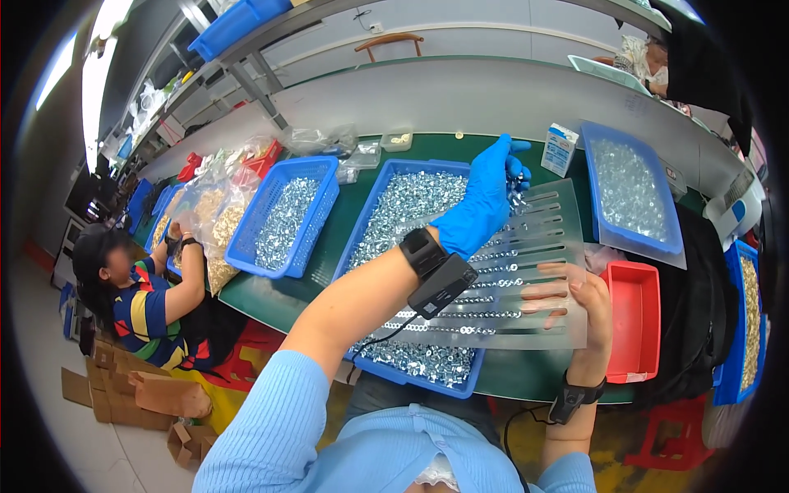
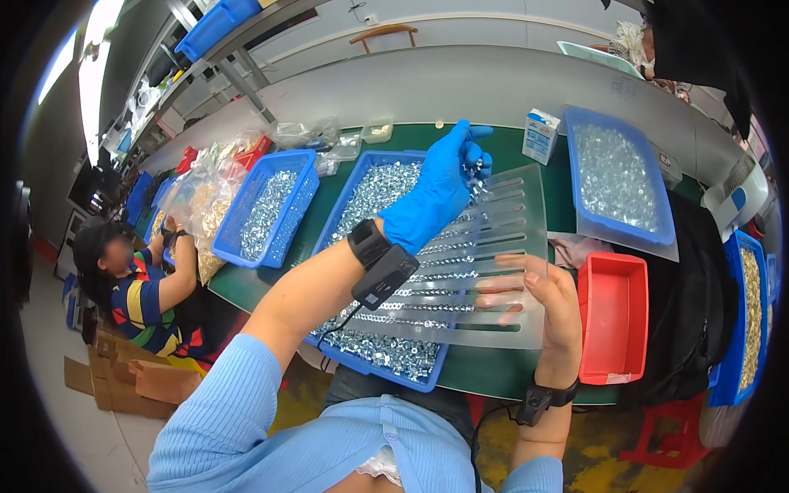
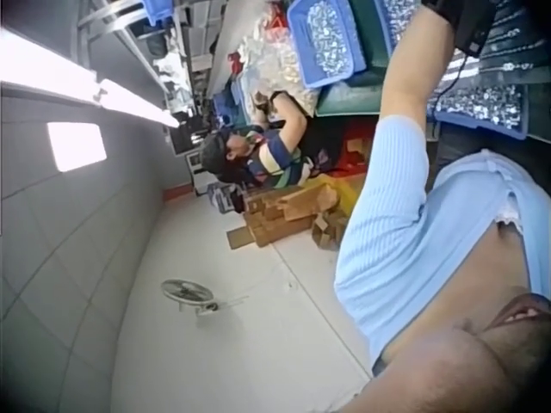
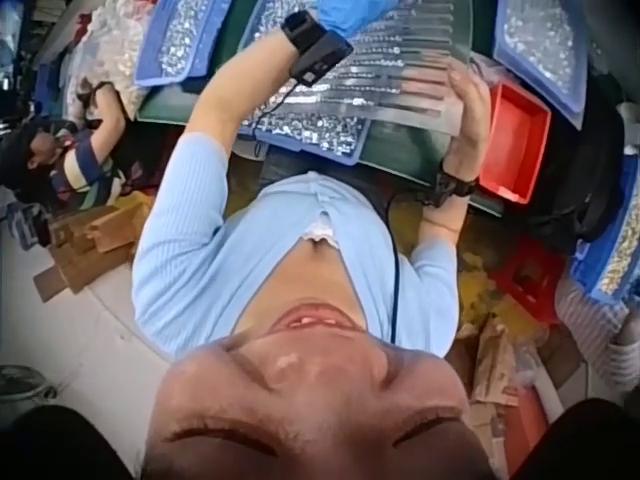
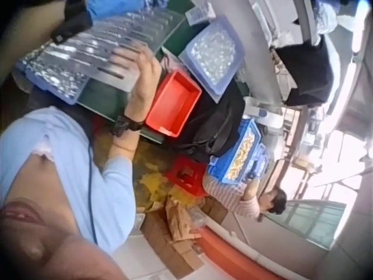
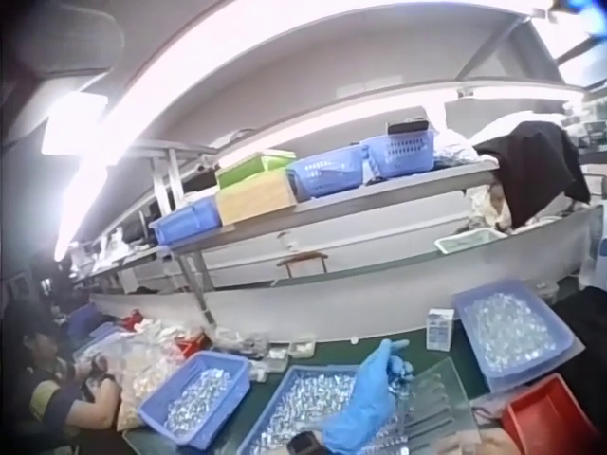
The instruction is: Sorting small metal or plastic components into a grid tray using an alignment template.
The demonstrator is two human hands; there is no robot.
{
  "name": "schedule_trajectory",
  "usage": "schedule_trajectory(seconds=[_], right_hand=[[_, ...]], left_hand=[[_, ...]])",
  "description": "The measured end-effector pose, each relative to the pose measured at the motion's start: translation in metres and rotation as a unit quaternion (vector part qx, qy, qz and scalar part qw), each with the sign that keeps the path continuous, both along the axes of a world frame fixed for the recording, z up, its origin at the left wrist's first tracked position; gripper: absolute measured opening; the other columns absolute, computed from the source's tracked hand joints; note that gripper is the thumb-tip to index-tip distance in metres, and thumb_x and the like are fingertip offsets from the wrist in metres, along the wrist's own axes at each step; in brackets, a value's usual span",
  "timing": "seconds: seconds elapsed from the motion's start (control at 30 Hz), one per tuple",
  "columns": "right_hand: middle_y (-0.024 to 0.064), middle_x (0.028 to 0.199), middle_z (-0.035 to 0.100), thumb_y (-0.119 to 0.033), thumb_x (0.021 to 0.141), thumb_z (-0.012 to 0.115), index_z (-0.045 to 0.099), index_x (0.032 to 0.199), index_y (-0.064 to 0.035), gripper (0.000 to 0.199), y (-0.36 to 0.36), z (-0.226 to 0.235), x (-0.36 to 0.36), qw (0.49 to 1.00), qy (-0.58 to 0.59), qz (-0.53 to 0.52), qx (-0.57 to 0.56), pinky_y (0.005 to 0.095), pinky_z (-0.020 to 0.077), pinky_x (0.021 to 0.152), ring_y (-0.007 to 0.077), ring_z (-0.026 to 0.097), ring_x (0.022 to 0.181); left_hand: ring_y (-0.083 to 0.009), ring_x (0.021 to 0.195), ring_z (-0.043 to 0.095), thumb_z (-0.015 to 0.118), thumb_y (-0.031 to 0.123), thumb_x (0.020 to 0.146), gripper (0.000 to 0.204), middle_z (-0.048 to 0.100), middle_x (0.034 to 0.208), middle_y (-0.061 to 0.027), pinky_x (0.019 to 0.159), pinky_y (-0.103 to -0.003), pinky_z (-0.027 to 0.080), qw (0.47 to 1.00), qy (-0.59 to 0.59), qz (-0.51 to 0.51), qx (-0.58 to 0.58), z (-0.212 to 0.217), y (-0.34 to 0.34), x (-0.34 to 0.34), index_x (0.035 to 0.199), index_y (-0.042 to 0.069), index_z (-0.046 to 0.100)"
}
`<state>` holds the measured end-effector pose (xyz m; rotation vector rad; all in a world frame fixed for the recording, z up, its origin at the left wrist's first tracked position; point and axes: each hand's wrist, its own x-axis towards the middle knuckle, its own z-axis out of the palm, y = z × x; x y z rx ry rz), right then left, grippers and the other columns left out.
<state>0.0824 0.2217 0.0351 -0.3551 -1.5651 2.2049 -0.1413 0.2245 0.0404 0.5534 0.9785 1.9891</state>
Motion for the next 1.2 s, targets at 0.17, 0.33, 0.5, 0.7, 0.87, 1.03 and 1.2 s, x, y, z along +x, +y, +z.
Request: schedule_trajectory(seconds=[0.17, 0.33, 0.5, 0.7, 0.87, 1.03, 1.2], right_hand=[[0.0257, 0.092, 0.064, -0.029, 0.083, 0.049, 0.049, 0.112, 0.0117, 0.05, 0.001, 0.0, -0.002, 1.0, 0.002, -0.005, 0.011, 0.0249, 0.0513, 0.052, 0.0287, 0.067, 0.077], [0.0263, 0.091, 0.064, -0.028, 0.082, 0.048, 0.049, 0.112, 0.0121, 0.05, 0.0, -0.001, -0.002, 1.0, 0.004, -0.006, 0.006, 0.0251, 0.0513, 0.051, 0.0292, 0.067, 0.076], [0.0265, 0.091, 0.064, -0.028, 0.082, 0.046, 0.048, 0.113, 0.0127, 0.051, 0.002, -0.002, 0.0, 1.0, 0.002, -0.003, 0.012, 0.0252, 0.0513, 0.051, 0.0293, 0.067, 0.076], [0.0269, 0.091, 0.063, -0.029, 0.082, 0.045, 0.048, 0.113, 0.0131, 0.052, 0.0, -0.002, -0.004, 1.0, -0.001, -0.011, 0.017, 0.0249, 0.051, 0.05, 0.0296, 0.067, 0.076], [0.0272, 0.087, 0.064, -0.034, 0.08, 0.044, 0.048, 0.111, 0.0149, 0.058, -0.007, -0.001, -0.004, 0.998, -0.025, -0.049, 0.033, 0.021, 0.0483, 0.045, 0.026, 0.067, 0.069], [0.0265, 0.087, 0.064, -0.034, 0.08, 0.044, 0.049, 0.112, 0.0138, 0.058, -0.004, -0.003, -0.006, 0.997, -0.024, -0.058, 0.045, 0.0206, 0.0474, 0.044, 0.0247, 0.067, 0.069], [0.0258, 0.087, 0.064, -0.035, 0.08, 0.044, 0.049, 0.112, 0.0131, 0.058, -0.003, -0.003, -0.009, 0.996, -0.039, -0.07, 0.043, 0.02, 0.0466, 0.044, 0.0239, 0.067, 0.069]], left_hand=[[-0.0141, 0.06, 0.048, 0.044, 0.029, 0.094, 0.033, 0.039, 0.054, -0.0001, 0.06, -0.028, 0.042, 1.0, -0.004, 0.021, 0.003, -0.01, -0.019, -0.03, 0.098, -0.002, 0.057], [-0.0171, 0.063, 0.049, 0.044, 0.027, 0.093, 0.033, 0.042, 0.053, -0.0012, 0.068, -0.031, 0.045, 0.996, -0.081, 0.032, 0.017, -0.011, -0.021, -0.023, 0.097, -0.004, 0.055], [-0.0204, 0.072, 0.055, 0.042, 0.03, 0.094, 0.038, 0.048, 0.055, -0.0035, 0.083, -0.036, 0.045, 0.998, -0.041, -0.035, 0.028, 0.001, -0.014, 0.02, 0.104, -0.005, 0.053], [-0.0267, 0.105, 0.054, 0.037, 0.038, 0.096, 0.051, 0.063, 0.092, -0.0158, 0.099, -0.036, 0.036, 0.99, 0.092, -0.111, -0.006, 0.014, -0.049, 0.032, 0.126, -0.003, 0.042], [-0.0263, 0.13, 0.03, 0.032, 0.045, 0.096, 0.062, 0.036, 0.136, -0.0213, 0.108, -0.037, 0.023, 0.949, 0.304, -0.06, -0.049, -0.005, -0.054, 0.005, 0.14, 0.002, 0.021], [-0.0284, 0.134, 0.022, 0.033, 0.046, 0.095, 0.065, 0.029, 0.141, -0.0217, 0.109, -0.037, 0.019, 0.824, 0.551, -0.034, -0.127, -0.026, -0.073, 0.011, 0.141, 0.002, 0.017], [-0.032, 0.13, 0.032, 0.037, 0.043, 0.095, 0.065, 0.036, 0.137, -0.0239, 0.106, -0.036, 0.026, 0.915, 0.375, -0.106, -0.105, -0.005, -0.113, 0.025, 0.14, 0.0, 0.02]])
